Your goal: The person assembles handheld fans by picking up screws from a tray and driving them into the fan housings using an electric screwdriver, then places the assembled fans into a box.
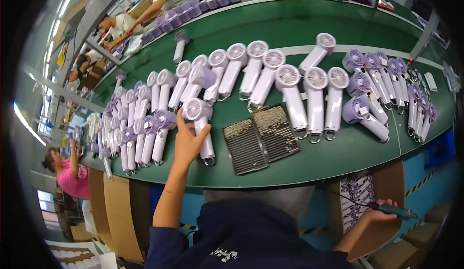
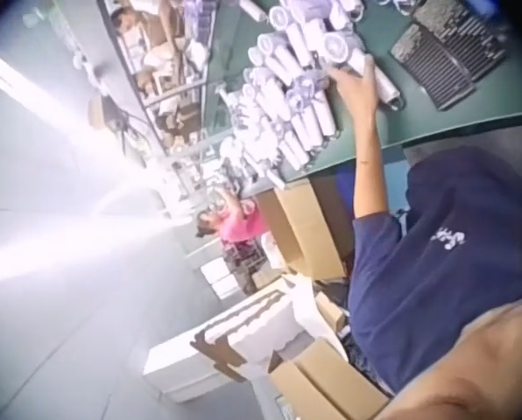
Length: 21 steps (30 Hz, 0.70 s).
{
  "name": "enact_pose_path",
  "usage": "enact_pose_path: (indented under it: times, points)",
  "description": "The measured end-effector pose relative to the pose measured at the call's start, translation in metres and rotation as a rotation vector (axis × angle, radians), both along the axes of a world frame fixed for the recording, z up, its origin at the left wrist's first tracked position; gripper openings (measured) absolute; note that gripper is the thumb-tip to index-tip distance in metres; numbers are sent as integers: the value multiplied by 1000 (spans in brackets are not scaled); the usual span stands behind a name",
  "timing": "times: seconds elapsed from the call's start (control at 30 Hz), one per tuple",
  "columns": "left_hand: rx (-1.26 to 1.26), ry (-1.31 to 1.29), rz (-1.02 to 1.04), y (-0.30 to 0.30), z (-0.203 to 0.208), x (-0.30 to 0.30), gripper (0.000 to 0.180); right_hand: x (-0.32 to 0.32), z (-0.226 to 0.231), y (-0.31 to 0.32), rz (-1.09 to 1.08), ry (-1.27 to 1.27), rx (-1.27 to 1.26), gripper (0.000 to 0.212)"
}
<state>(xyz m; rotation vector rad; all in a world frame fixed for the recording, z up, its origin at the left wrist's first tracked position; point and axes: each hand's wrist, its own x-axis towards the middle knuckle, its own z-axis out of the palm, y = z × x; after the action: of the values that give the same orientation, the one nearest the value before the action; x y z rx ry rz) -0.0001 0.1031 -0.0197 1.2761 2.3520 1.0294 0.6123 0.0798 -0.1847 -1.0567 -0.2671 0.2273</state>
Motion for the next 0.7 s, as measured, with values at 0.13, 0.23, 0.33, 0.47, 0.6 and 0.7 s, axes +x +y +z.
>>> enact_pose_path:
  times: [0.13, 0.23, 0.33, 0.47, 0.6, 0.7]
  points:
    - [103, -489, -50, -16, -2, 7, 88, -59, 76, -27, 143, -172, 240, 77]
    - [97, -786, -138, -32, 3, 8, 80, -124, 121, -17, 369, -223, 420, 79]
    - [101, -935, -138, -41, 1, 16, 71, -173, 149, -1, 659, -178, 576, 78]
    - [169, -1246, -166, -55, 0, 24, 62, -239, 189, 18, 863, -198, 503, 74]
    - [276, -1308, -60, -67, 7, 33, 67, -289, 189, 42, 1036, -215, 517, 78]
    - [295, -1185, -43, -60, 9, 47, 65, -318, 192, 60, 1070, -282, 562, 86]
